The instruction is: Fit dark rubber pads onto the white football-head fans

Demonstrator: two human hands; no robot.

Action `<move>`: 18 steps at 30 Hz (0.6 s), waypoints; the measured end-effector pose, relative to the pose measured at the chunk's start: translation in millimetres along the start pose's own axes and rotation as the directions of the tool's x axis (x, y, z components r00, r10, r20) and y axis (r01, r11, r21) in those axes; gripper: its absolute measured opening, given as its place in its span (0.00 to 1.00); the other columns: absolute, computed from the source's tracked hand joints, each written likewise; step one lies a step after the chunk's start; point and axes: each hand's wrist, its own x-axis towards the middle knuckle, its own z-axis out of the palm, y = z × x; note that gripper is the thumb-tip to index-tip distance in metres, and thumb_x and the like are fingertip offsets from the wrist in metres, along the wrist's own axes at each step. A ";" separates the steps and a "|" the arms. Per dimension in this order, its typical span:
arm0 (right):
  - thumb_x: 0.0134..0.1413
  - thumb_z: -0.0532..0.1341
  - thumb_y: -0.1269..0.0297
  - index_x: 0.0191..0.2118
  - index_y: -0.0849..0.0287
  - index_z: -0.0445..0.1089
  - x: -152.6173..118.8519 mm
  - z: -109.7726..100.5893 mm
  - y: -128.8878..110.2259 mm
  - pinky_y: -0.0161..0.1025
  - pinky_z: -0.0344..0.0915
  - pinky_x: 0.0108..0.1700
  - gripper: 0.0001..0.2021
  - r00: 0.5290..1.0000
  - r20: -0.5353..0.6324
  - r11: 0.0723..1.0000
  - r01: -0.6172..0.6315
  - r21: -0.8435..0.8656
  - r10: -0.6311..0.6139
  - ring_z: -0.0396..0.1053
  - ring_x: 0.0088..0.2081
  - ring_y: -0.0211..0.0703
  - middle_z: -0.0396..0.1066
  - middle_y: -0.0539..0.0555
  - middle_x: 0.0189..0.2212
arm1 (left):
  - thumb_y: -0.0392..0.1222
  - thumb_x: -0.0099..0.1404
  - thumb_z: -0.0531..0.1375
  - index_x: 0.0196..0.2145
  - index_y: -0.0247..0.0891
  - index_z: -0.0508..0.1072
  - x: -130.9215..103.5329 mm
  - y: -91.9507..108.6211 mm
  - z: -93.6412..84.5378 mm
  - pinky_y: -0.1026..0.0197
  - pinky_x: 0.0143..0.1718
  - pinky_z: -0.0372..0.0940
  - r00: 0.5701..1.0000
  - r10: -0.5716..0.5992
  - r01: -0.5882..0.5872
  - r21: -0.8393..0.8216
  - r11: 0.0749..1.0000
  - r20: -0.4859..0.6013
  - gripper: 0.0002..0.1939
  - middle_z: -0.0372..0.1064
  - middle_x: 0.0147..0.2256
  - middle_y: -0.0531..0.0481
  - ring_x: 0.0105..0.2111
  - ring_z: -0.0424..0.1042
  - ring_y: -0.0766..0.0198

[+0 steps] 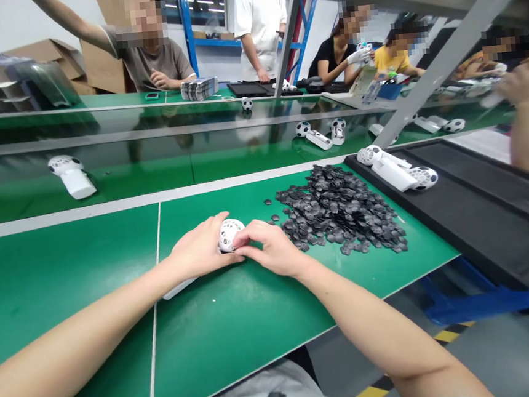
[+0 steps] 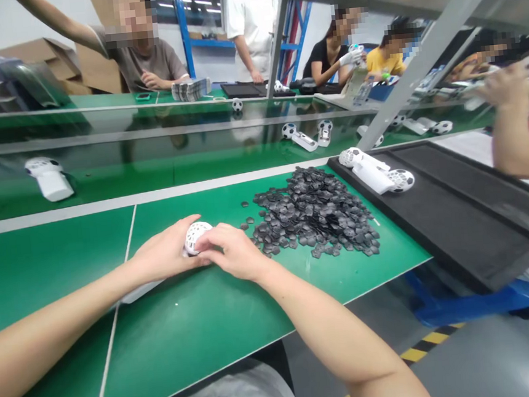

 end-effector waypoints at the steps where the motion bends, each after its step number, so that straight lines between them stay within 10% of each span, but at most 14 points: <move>1: 0.50 0.60 0.69 0.31 0.56 0.68 0.3 2.4 0.1 0.38 0.62 0.40 0.02 1.000 0.003 1.000 0.009 -0.027 -0.009 0.65 0.34 0.39 0.71 0.50 0.29 | 0.68 0.48 0.55 0.57 0.39 0.49 -0.6 -1.0 0.7 0.52 0.42 0.62 1.000 0.016 -0.016 -0.008 1.000 -0.015 0.45 0.59 0.52 0.39 0.49 0.63 0.46; 18: 0.44 0.64 0.62 0.44 0.57 0.62 4.4 9.1 16.5 0.43 0.60 0.51 0.19 0.981 -0.055 0.977 -0.181 0.110 0.188 0.62 0.50 0.44 0.65 0.55 0.48 | 0.64 0.51 0.57 0.52 0.43 0.59 1.2 -9.4 3.5 0.54 0.41 0.62 0.996 0.063 -0.072 -0.172 0.982 -0.060 0.35 0.62 0.49 0.44 0.45 0.65 0.51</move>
